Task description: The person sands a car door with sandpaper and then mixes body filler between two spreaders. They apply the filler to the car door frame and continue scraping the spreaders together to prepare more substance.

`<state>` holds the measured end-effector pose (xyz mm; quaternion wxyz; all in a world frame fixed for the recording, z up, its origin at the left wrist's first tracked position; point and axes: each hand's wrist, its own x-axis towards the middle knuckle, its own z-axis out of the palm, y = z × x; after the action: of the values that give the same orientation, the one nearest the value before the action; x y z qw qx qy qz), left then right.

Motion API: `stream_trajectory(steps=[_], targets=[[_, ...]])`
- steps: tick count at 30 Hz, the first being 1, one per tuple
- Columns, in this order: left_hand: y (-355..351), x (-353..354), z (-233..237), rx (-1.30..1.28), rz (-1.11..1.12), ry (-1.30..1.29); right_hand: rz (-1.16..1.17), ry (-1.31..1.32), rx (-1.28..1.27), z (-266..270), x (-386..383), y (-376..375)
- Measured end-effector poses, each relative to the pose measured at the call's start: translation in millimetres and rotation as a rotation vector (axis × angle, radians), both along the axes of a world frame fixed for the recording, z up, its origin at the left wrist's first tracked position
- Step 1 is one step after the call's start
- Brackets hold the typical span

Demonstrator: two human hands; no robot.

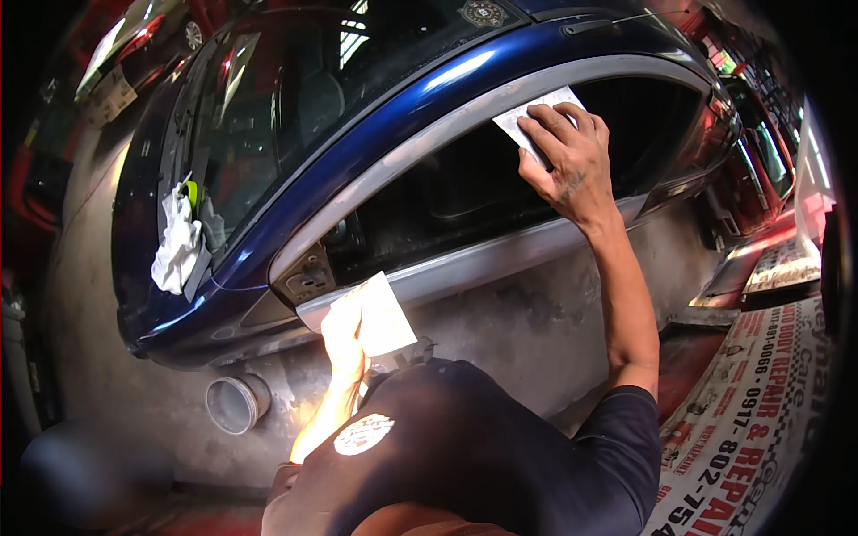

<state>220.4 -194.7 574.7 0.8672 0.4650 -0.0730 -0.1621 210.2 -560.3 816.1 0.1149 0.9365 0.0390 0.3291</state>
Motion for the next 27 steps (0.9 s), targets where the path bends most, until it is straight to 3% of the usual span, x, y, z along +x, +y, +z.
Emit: stream_trajectory(steps=[3, 19, 27], targets=[[2, -3, -4, -0.029, 0.004, 0.059, 0.059, -0.108, -0.02, 9, 7, 7], [-1, 4, -14, 0.022, 0.014, 0.079, 0.019, -0.007, 0.005, -6, 2, -2], [-11, 2, -9, 0.007, -0.023, 0.069, 0.062, -0.112, -0.007, 13, 12, 2]])
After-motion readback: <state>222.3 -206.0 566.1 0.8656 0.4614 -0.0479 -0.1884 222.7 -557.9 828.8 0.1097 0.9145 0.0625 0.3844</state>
